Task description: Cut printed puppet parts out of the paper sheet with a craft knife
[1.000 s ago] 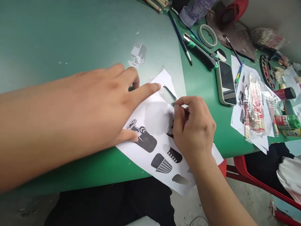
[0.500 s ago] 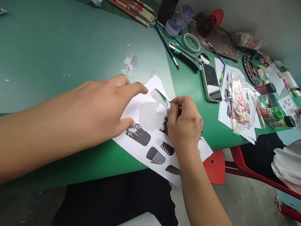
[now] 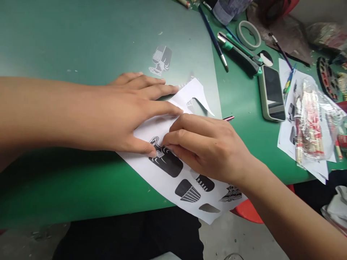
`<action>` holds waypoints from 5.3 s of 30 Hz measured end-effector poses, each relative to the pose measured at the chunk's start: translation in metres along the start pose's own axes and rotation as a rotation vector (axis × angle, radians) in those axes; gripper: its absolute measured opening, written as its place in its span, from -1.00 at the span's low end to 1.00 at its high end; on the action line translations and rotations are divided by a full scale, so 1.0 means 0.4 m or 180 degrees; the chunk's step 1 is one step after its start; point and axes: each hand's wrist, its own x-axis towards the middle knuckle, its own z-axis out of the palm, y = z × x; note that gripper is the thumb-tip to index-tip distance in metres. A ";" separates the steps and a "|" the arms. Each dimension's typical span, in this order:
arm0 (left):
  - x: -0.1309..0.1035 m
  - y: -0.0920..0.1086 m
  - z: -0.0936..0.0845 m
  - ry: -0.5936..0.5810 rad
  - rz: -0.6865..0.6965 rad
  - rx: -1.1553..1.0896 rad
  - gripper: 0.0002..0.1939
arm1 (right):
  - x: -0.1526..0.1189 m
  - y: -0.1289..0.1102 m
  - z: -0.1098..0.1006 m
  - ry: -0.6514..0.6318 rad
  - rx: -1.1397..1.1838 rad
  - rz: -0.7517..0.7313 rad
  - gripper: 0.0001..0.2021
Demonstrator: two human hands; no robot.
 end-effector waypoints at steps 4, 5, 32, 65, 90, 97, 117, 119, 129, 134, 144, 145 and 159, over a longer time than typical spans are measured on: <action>0.012 0.005 0.001 0.0009 -0.0265 -0.0129 -0.16 | 0.013 0.008 -0.008 -0.0240 -0.0005 -0.0044 -0.76; 0.013 0.006 0.002 0.0017 -0.0278 -0.0161 -0.17 | 0.015 0.008 -0.010 -0.0265 0.0007 -0.0042 -0.75; 0.008 -0.008 0.013 0.0105 0.0014 -0.0035 -0.14 | 0.007 0.022 -0.010 -0.0205 0.0239 -0.0151 -0.77; 0.010 -0.005 0.009 0.0152 -0.0108 -0.0207 -0.26 | 0.025 0.017 -0.023 -0.0518 0.0029 -0.0208 -0.72; 0.008 -0.007 0.009 0.0229 -0.0007 -0.0154 -0.26 | 0.039 0.044 -0.035 -0.0670 -0.0442 -0.0638 -0.75; 0.014 -0.006 0.011 0.0209 0.0024 -0.0046 -0.20 | 0.039 0.040 -0.036 -0.0644 -0.0512 -0.0625 -0.75; 0.007 -0.022 0.016 0.0174 0.0128 0.0079 -0.13 | 0.023 0.033 -0.030 -0.0556 -0.0509 -0.0447 -0.67; 0.007 -0.023 0.017 0.0180 0.0125 0.0095 -0.14 | 0.022 0.028 -0.030 -0.0530 -0.0466 -0.0405 -0.66; 0.011 -0.023 0.019 0.0119 0.0058 -0.0021 -0.13 | 0.018 0.024 -0.032 -0.0630 -0.0453 -0.0194 -0.66; 0.006 -0.023 0.020 0.0095 0.0042 -0.0062 -0.12 | 0.009 0.018 -0.030 -0.0405 -0.0508 -0.0247 -0.65; 0.003 -0.026 0.017 0.0151 0.0056 0.0010 -0.13 | -0.012 -0.011 -0.022 -0.0147 -0.0463 0.0011 -0.75; 0.003 -0.026 0.018 0.0167 0.0082 0.0024 -0.13 | -0.014 -0.018 -0.020 -0.0123 -0.0498 0.0086 -0.75; 0.006 -0.024 0.019 0.0215 0.0143 -0.0043 -0.16 | -0.041 -0.098 0.008 0.0169 -0.0719 0.0952 -0.78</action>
